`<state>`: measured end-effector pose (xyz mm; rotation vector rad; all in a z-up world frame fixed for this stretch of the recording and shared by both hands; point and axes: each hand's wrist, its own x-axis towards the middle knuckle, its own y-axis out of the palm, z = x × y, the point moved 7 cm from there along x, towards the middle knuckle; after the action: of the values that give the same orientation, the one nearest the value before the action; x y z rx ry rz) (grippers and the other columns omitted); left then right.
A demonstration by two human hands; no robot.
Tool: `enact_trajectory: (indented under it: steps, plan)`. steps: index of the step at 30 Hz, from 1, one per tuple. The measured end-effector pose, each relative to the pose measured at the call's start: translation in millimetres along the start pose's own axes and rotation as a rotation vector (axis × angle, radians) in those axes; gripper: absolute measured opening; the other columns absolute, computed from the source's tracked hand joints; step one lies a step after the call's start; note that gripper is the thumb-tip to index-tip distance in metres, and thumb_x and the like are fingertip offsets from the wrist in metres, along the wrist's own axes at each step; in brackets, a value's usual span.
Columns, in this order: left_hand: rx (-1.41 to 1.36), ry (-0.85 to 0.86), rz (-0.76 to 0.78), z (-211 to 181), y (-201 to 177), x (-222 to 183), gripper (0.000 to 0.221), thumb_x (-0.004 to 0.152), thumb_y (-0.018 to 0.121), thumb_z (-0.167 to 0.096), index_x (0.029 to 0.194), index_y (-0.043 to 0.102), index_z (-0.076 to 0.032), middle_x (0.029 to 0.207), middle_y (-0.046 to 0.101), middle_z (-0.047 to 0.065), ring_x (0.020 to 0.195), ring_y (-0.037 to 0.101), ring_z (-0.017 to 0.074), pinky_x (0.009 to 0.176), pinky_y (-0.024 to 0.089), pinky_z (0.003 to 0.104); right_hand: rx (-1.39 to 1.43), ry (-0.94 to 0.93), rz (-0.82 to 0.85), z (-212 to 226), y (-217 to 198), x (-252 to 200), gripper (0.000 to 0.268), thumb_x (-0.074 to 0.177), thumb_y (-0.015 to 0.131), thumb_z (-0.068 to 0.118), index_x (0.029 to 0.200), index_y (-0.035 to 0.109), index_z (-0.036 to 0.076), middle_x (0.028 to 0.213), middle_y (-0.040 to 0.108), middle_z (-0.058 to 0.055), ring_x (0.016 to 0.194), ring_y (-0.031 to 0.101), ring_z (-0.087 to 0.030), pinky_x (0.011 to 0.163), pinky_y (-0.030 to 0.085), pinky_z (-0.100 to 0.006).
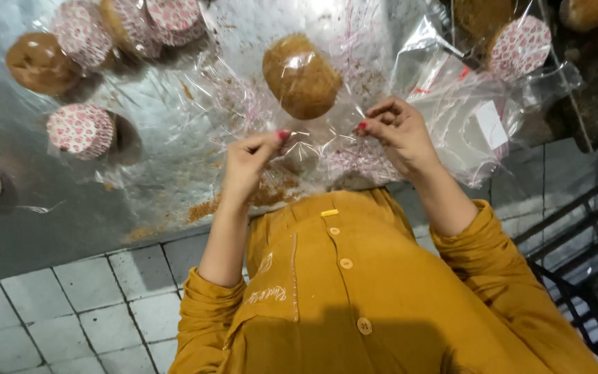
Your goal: Wrapping individual bread rolls in plastic bags on a stainless steel production table.
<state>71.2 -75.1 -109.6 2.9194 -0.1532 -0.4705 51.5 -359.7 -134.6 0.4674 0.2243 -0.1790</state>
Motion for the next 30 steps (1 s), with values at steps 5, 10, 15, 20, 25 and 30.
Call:
enact_trajectory:
  steps: [5,10,15,20,25,30]
  plan:
    - [-0.158,-0.322,-0.04,92.6,-24.4,1.4,0.045,0.072,0.091,0.001,0.113,0.074,0.002,0.113,0.073,0.019,0.086,0.072,0.0173,0.077,0.065,0.032,-0.015,0.306,-0.044,-72.8,-45.2,0.1,0.043,0.08,0.082,-0.008,0.114,0.059,0.006,0.085,0.072,-0.012,0.074,0.076,-0.021,0.07,0.066,-0.028]
    - [-0.363,-0.48,-0.061,150.6,-25.0,3.8,0.045,0.079,0.083,0.007,0.122,0.069,0.004,0.123,0.069,0.025,0.102,0.073,0.0306,0.087,0.063,0.037,0.003,0.426,-0.124,-103.4,-49.8,2.3,0.054,0.079,0.085,-0.002,0.124,0.055,0.008,0.094,0.072,-0.007,0.079,0.077,-0.018,0.068,0.065,-0.023]
    - [-0.421,-0.497,-0.054,142.0,-20.4,0.8,0.052,0.081,0.081,0.007,0.13,0.066,-0.002,0.124,0.069,0.022,0.103,0.074,0.0242,0.09,0.063,0.03,0.006,0.57,-0.127,-114.0,-44.3,-16.3,0.064,0.078,0.085,0.0,0.131,0.05,0.005,0.095,0.074,-0.013,0.08,0.078,-0.021,0.07,0.066,-0.027]
    - [-0.368,-0.479,-0.059,149.6,-29.4,-0.9,0.053,0.081,0.082,0.005,0.13,0.066,-0.003,0.087,0.071,0.01,0.084,0.078,0.0222,0.074,0.065,0.024,0.097,0.736,0.128,-123.8,-37.9,-33.7,0.075,0.083,0.074,-0.008,0.149,0.038,-0.007,0.096,0.074,-0.027,0.088,0.077,-0.033,0.084,0.064,-0.035]
    - [-0.374,-0.433,-0.031,99.8,-27.5,3.5,0.047,0.079,0.083,0.007,0.123,0.07,0.0,0.097,0.073,0.017,0.091,0.076,0.0275,0.086,0.065,0.035,0.091,0.613,0.203,-85.3,-9.3,-16.6,0.082,0.083,0.073,-0.007,0.154,0.034,0.0,0.109,0.074,-0.022,0.092,0.077,-0.025,0.083,0.065,-0.028]
    - [-0.189,-0.221,0.047,40.8,-15.2,6.6,0.045,0.076,0.088,0.003,0.118,0.073,-0.002,0.113,0.074,0.016,0.096,0.073,0.017,0.085,0.064,0.029,0.065,0.46,0.275,-38.4,3.1,4.6,0.098,0.082,0.073,-0.014,0.163,0.023,0.007,0.115,0.072,-0.023,0.1,0.075,-0.03,0.086,0.066,-0.035]
